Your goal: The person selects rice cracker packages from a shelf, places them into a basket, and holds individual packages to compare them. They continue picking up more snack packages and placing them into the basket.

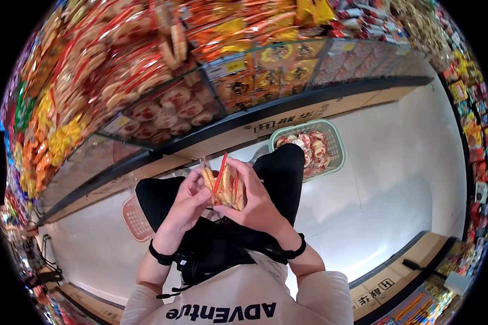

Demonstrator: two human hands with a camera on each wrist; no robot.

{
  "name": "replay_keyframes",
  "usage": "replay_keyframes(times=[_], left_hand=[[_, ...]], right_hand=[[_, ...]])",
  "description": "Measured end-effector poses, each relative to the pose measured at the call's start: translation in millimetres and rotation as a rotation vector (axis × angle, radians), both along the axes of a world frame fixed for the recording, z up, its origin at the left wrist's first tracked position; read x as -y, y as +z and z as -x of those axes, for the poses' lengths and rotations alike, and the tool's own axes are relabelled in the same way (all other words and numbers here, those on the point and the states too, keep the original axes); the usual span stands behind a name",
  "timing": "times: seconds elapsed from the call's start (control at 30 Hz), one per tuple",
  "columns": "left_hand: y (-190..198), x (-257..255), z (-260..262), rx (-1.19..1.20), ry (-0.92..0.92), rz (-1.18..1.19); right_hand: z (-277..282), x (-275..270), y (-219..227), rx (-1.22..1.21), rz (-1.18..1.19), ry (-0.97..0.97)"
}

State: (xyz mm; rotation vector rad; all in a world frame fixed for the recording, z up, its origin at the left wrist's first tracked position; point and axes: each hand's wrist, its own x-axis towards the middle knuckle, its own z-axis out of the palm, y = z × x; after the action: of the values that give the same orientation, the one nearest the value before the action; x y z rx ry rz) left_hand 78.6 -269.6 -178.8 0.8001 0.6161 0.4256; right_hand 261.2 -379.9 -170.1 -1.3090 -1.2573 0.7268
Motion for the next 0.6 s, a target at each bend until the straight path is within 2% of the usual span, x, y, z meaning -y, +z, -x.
replay_keyframes(times=[0.03,0.07,0.17,0.2,0.27,0.33,0.43,0.53,0.6], left_hand=[[2,0,4,0.074,0.125,-0.014],[7,-3,10,0.044,0.228,-0.004],[17,-14,29,-0.113,0.432,-0.295],[18,-16,32,-0.1,0.506,-0.331],[14,-17,39,-0.078,0.524,-0.355],[21,-10,33,-0.011,0.508,-0.263],[16,-8,33,0.108,0.402,-0.225],[11,-5,36,0.193,0.31,-0.19],[6,-2,33,0.203,0.338,-0.034]], right_hand=[[9,-5,-2,-0.032,-0.024,-0.01],[13,-8,-1,-0.02,-0.026,0.009],[22,-15,3,0.219,-0.131,-0.132],[28,-16,5,0.228,-0.13,-0.122],[38,-19,8,0.244,-0.156,-0.176],[43,-23,13,0.309,-0.134,-0.127],[51,-36,21,0.419,-0.197,-0.131],[58,-42,21,0.438,-0.153,-0.142],[56,-43,23,0.473,-0.178,-0.113]])
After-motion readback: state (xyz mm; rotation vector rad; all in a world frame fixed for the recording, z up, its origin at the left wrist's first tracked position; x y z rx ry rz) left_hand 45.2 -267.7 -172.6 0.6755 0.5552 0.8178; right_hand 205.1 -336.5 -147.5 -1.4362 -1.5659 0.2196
